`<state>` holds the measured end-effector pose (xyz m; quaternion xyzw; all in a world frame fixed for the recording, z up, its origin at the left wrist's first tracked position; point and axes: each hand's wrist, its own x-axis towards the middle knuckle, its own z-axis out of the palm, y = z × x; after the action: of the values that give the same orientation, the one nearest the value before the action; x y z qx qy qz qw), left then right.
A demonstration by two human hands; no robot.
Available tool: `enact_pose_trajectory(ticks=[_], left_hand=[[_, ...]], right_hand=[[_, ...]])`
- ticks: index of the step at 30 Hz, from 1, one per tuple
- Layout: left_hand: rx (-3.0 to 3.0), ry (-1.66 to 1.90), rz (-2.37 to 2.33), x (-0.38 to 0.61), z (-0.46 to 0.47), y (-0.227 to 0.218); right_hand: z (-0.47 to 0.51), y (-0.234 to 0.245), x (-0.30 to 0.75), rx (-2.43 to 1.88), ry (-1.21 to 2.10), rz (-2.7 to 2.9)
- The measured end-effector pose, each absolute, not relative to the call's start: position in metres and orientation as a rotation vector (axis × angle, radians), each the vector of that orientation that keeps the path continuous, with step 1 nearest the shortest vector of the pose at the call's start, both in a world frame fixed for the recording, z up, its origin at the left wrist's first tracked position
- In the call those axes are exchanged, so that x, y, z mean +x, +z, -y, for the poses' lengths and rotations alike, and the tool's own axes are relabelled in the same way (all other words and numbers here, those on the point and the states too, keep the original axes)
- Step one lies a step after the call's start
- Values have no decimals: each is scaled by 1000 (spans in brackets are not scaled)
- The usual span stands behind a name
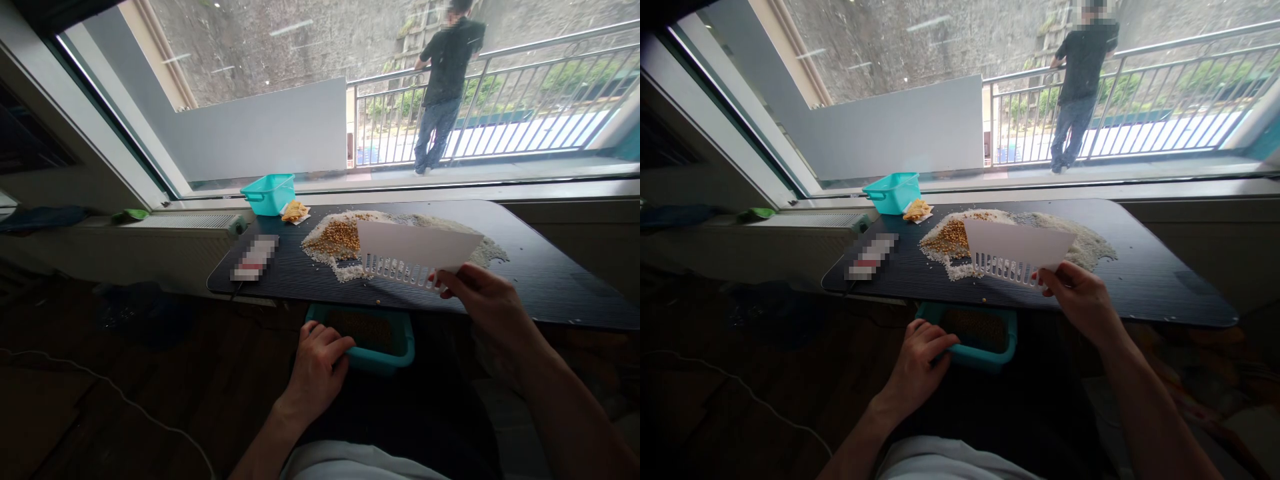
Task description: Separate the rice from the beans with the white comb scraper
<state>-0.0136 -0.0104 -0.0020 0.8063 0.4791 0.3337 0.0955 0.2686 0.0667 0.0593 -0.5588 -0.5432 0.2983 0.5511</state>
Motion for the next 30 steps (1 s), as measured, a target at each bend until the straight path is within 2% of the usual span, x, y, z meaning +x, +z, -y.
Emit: enact_pose_trajectory(ticks=[30], left_hand=[[2411,960,-1409,-15,10,-2]], right_hand=[[-65,60,264,-1324,738,1334]])
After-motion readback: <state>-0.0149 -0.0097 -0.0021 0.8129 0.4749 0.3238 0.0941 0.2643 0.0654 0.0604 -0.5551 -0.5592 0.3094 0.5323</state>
